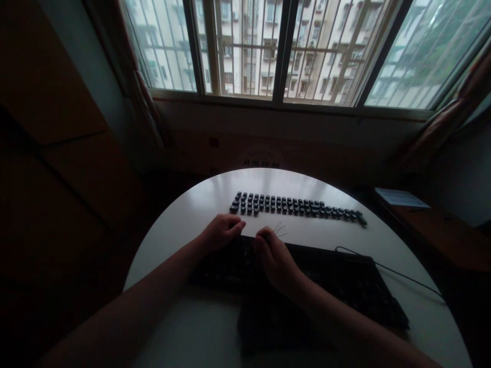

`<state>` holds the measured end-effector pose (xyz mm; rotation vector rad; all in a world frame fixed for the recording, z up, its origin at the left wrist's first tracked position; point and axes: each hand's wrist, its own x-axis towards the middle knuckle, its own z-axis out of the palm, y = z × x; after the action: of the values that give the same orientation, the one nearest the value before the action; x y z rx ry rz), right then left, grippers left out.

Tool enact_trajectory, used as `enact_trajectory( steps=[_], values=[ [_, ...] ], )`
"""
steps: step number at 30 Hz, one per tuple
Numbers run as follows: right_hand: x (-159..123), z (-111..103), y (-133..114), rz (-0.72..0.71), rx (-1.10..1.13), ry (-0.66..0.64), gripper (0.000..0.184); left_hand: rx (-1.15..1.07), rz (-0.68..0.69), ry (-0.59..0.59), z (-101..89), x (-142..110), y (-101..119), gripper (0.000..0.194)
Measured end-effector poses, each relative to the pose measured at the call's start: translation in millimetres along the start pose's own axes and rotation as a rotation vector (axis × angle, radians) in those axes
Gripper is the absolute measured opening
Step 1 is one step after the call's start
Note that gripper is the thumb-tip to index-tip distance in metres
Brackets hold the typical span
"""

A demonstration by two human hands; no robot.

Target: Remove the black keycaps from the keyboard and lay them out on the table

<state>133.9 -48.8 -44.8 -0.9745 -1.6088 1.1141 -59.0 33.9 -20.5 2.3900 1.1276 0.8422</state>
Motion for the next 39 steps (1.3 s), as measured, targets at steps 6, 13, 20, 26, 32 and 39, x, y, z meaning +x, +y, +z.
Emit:
enact_trajectory(
  steps=[6,13,20,26,32,39],
  values=[
    [0,3,-2,-0.059,0.070,0.044,0.020,-0.044,0.095,-0.177,-13.1,-4,19,0.037],
    [2,2,-6,-0.228,-0.216,0.157,0.009,-0.035,0.059,-0.256,-16.9,-6,26,0.018],
    [5,-11,-24,-0.423,-0.636,0.263,0.016,-0.107,0.031,-0.200,-17.4,-6,28,0.018],
    [12,-25,-27,-0.613,-0.761,0.097,0.037,-0.319,0.054,-0.304,-12.8,-5,31,0.020],
    [12,-29,-22,-0.520,-0.738,-0.022,0.031,-0.503,0.003,-0.347,-6.6,-6,25,0.030],
    [18,-30,-25,-0.508,-0.672,-0.072,0.035,-0.545,0.017,-0.324,-9.4,-5,23,0.035]
  ],
)
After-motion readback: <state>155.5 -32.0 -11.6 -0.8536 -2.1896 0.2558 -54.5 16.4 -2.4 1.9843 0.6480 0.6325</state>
